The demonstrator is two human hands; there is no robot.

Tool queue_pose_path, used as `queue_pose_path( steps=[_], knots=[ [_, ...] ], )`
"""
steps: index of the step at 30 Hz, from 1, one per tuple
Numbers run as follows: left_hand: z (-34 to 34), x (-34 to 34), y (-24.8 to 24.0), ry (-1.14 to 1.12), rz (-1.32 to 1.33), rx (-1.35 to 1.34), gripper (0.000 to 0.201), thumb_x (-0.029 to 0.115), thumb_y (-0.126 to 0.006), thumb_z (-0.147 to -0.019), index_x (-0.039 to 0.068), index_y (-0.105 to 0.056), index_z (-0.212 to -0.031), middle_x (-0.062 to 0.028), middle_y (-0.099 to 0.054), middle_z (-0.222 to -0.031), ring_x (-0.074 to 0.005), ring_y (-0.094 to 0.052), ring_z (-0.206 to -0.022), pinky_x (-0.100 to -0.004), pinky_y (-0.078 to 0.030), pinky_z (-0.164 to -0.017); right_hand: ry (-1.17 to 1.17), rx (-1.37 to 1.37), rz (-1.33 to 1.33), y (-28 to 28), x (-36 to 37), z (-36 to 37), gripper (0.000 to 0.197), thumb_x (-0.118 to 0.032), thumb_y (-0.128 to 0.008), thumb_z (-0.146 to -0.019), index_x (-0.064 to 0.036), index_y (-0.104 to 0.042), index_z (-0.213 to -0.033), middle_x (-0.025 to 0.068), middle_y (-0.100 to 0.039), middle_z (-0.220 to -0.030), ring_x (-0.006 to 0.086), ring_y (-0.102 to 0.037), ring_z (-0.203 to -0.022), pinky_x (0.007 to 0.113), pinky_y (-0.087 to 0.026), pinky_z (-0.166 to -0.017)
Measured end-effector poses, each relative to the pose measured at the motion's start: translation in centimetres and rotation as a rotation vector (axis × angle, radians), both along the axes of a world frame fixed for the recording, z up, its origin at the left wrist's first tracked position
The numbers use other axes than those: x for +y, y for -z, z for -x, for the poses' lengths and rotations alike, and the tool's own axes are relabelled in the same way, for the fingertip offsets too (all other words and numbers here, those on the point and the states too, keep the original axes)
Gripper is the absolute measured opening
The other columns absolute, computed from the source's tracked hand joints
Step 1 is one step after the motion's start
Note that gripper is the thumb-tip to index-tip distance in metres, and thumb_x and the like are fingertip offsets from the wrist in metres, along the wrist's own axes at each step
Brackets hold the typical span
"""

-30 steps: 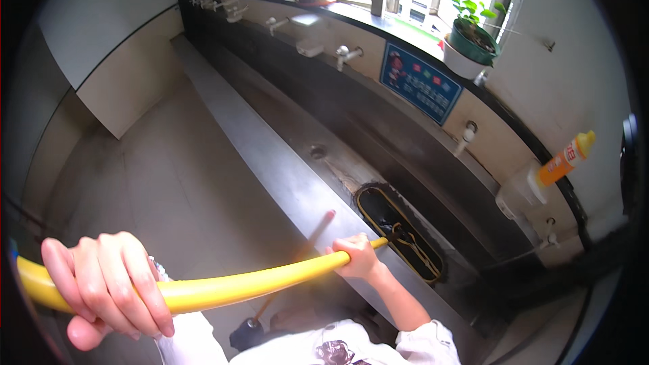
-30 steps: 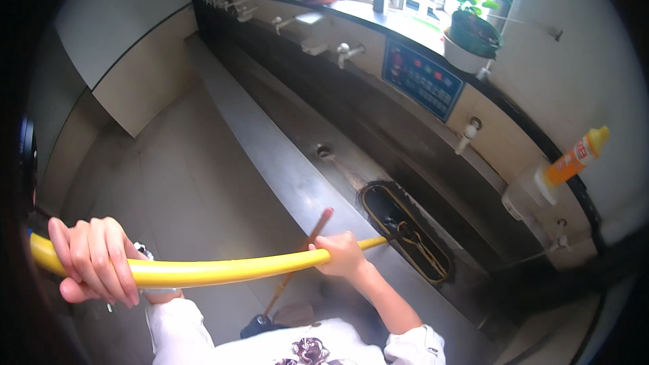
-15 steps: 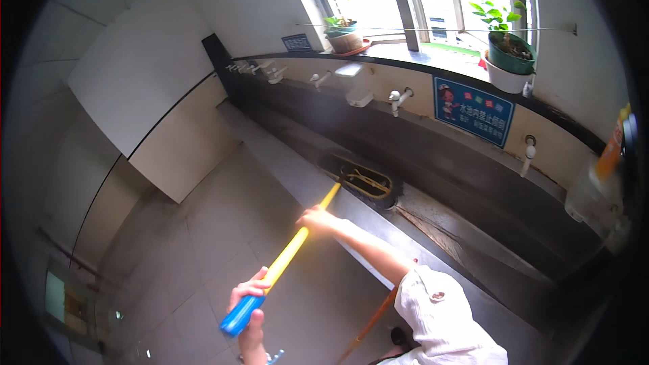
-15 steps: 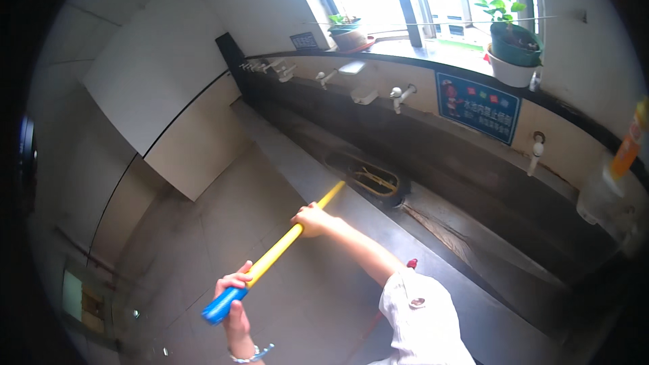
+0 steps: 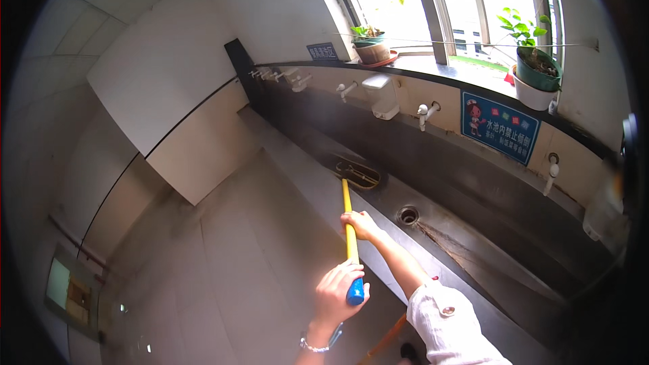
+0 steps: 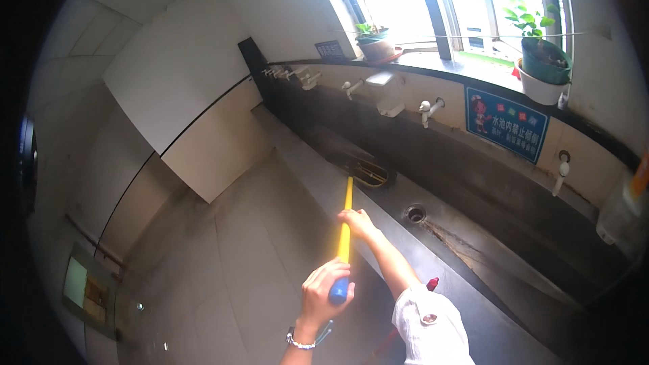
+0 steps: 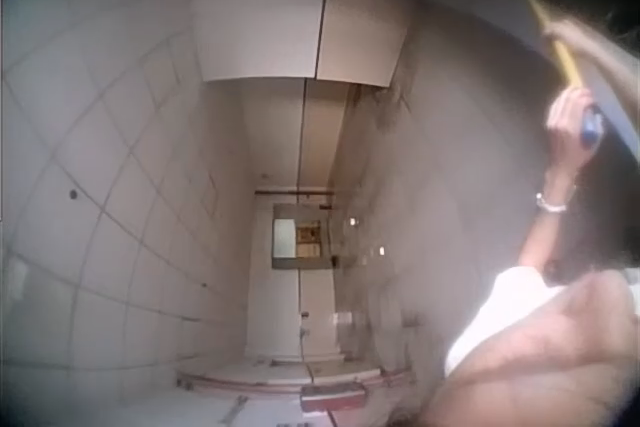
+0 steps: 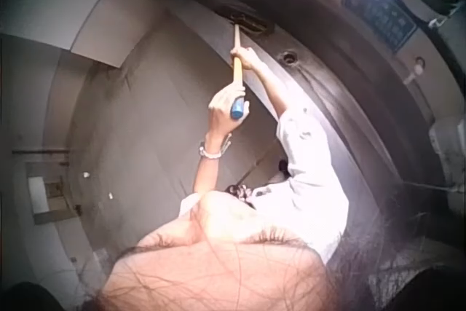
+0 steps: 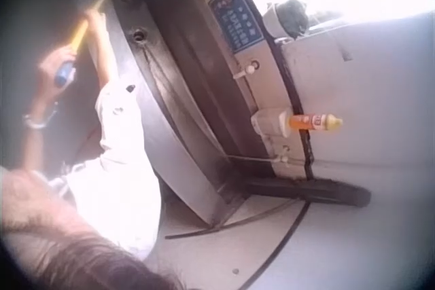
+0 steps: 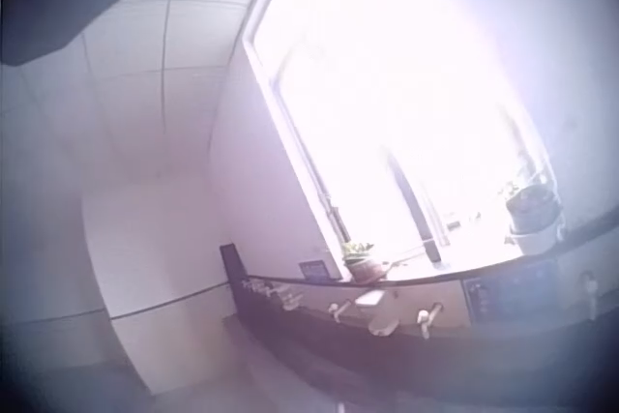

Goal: Cleaning a long stainless steel trough-style sink and the bathroom floor with a brush and mop.

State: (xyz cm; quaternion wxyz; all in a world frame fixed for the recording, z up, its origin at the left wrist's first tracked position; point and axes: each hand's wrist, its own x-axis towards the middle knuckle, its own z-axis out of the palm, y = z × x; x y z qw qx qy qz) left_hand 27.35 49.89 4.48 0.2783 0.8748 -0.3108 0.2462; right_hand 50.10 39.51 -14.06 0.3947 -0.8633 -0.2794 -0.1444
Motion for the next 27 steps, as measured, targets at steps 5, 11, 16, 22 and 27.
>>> queue_pose_path(
  steps=[5,11,16,22,27],
  knots=[
    [2.1,-0.2,-2.7,0.065,-0.154,-0.188,0.019,0.018,-0.067,-0.066,0.007,-0.062,-0.080,-0.0063,-0.066,-0.085,-0.0211,-0.065,-0.084,-0.0351,-0.051,-0.078,-0.054,0.061,0.187,-4.2,-1.8,4.3,0.011,-0.016,-0.060,-0.069,-0.0172,-0.054,-0.078,-0.0017,-0.056,-0.090,0.0185,-0.052,-0.099,0.040,-0.036,-0.075],
    [9.1,-0.9,-11.9,0.204,-0.209,-0.277,0.015,0.019,-0.066,-0.064,0.007,-0.064,-0.072,-0.0070,-0.067,-0.074,-0.0184,-0.067,-0.074,-0.0325,-0.055,-0.069,-0.254,-0.126,0.465,-13.9,-5.5,13.8,0.026,-0.014,-0.062,-0.069,-0.0112,-0.061,-0.094,0.0004,-0.062,-0.094,0.0165,-0.055,-0.098,0.035,-0.038,-0.085],
    [18.2,-1.9,-19.3,0.356,-0.118,-0.302,0.024,0.022,-0.059,-0.074,-0.002,-0.062,-0.072,-0.0121,-0.065,-0.067,-0.0238,-0.066,-0.063,-0.0346,-0.055,-0.061,-0.456,-0.165,0.326,-18.0,-8.1,23.7,0.015,-0.014,-0.062,-0.066,-0.0076,-0.063,-0.079,0.0079,-0.063,-0.075,0.0252,-0.060,-0.079,0.036,-0.044,-0.079],
    [29.4,0.0,-24.3,0.461,-0.388,0.062,0.026,0.018,-0.058,-0.078,-0.004,-0.056,-0.092,-0.0177,-0.064,-0.084,-0.0286,-0.066,-0.079,-0.0382,-0.054,-0.071,-0.592,0.036,0.267,-20.2,-11.1,36.2,0.012,-0.014,-0.061,-0.068,-0.0035,-0.061,-0.075,0.0134,-0.061,-0.066,0.0323,-0.061,-0.068,0.041,-0.050,-0.063],
    [34.9,-0.4,-25.9,0.597,-0.474,0.184,0.019,0.010,-0.058,-0.079,-0.003,-0.056,-0.093,-0.0152,-0.065,-0.088,-0.0264,-0.066,-0.083,-0.0353,-0.053,-0.071,-0.584,0.209,0.227,-20.6,-13.4,44.7,0.014,-0.009,-0.063,-0.063,-0.0010,-0.055,-0.072,0.0152,-0.056,-0.065,0.0347,-0.058,-0.071,0.043,-0.048,-0.068]
  ],
)
